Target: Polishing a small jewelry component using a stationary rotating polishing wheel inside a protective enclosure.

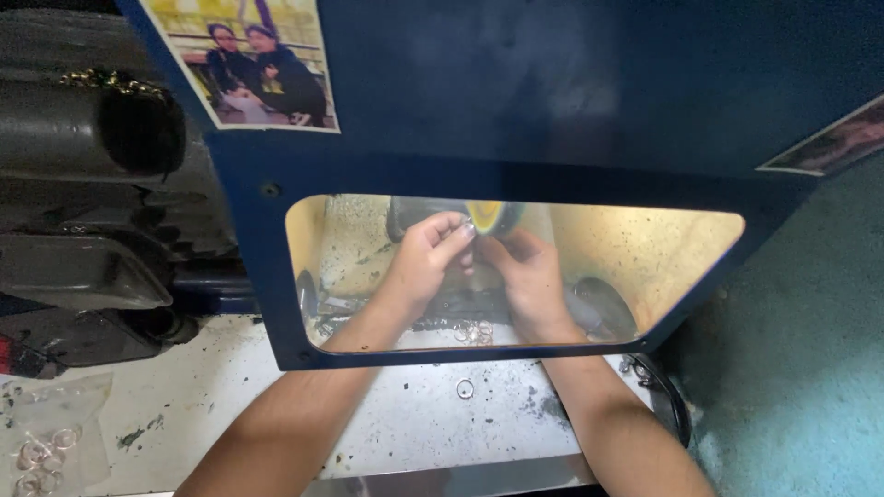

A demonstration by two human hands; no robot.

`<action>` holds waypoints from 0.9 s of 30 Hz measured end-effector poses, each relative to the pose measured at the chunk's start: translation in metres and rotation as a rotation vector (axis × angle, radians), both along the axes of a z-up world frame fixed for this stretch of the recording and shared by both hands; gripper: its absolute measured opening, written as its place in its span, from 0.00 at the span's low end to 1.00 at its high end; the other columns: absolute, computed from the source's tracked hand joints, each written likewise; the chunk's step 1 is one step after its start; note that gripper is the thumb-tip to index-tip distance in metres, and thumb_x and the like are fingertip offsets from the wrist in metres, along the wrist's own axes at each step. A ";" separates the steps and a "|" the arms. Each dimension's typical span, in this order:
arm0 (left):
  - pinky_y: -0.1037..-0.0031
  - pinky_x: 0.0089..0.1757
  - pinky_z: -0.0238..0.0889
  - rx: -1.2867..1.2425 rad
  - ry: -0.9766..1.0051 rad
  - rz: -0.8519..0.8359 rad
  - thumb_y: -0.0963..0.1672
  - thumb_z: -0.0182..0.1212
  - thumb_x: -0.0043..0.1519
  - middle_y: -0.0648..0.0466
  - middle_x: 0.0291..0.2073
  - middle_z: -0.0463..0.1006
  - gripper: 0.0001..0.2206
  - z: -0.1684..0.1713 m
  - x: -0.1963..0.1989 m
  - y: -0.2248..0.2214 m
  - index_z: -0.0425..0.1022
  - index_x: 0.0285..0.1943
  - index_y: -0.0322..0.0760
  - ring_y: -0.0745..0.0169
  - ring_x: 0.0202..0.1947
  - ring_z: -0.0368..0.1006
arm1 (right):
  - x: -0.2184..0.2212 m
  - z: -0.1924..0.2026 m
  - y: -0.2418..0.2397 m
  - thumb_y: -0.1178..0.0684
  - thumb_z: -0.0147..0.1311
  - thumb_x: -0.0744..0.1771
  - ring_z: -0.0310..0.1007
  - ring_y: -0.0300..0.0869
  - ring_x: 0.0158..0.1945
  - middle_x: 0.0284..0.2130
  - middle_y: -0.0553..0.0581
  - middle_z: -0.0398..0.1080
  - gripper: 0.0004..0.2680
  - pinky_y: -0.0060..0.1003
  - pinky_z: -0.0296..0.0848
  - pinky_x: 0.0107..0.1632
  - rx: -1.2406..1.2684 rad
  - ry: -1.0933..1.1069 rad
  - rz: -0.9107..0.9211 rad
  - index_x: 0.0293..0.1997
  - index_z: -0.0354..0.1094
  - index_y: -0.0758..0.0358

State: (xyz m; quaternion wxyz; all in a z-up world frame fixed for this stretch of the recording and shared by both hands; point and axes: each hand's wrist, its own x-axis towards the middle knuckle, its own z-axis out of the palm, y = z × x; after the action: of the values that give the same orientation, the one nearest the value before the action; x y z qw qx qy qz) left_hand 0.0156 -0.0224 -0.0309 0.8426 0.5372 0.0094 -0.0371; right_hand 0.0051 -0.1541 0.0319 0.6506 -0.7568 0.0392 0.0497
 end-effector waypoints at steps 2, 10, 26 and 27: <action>0.72 0.30 0.76 -0.014 0.009 0.004 0.42 0.59 0.65 0.51 0.20 0.74 0.07 0.002 -0.002 -0.001 0.78 0.43 0.29 0.63 0.23 0.76 | -0.003 0.001 0.000 0.54 0.63 0.66 0.77 0.40 0.40 0.33 0.61 0.80 0.08 0.42 0.77 0.48 -0.006 -0.030 -0.007 0.42 0.77 0.69; 0.72 0.33 0.73 -0.018 -0.037 0.064 0.42 0.59 0.64 0.50 0.19 0.74 0.06 0.006 -0.004 -0.002 0.77 0.41 0.31 0.61 0.23 0.76 | -0.004 -0.001 0.007 0.56 0.65 0.65 0.72 0.36 0.39 0.32 0.58 0.79 0.04 0.39 0.75 0.47 0.060 -0.165 -0.040 0.37 0.77 0.66; 0.62 0.41 0.75 0.403 -0.261 -0.107 0.43 0.66 0.59 0.46 0.30 0.82 0.07 0.043 -0.011 0.031 0.79 0.41 0.34 0.49 0.36 0.82 | 0.003 -0.005 -0.027 0.55 0.63 0.65 0.81 0.45 0.42 0.31 0.59 0.80 0.04 0.42 0.77 0.48 -0.303 -0.296 0.136 0.39 0.78 0.62; 0.61 0.41 0.75 0.493 -0.304 -0.089 0.43 0.65 0.61 0.44 0.30 0.82 0.07 0.048 -0.011 0.031 0.80 0.42 0.33 0.45 0.36 0.82 | 0.003 -0.002 -0.027 0.55 0.64 0.65 0.82 0.49 0.45 0.32 0.62 0.80 0.04 0.46 0.77 0.49 -0.319 -0.334 0.141 0.38 0.78 0.64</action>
State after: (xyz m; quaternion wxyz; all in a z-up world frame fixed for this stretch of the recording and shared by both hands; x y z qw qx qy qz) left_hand 0.0046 0.0084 0.0173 0.6761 0.7249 -0.1318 0.0104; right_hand 0.0080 -0.1810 0.0297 0.5154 -0.8484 -0.1145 -0.0379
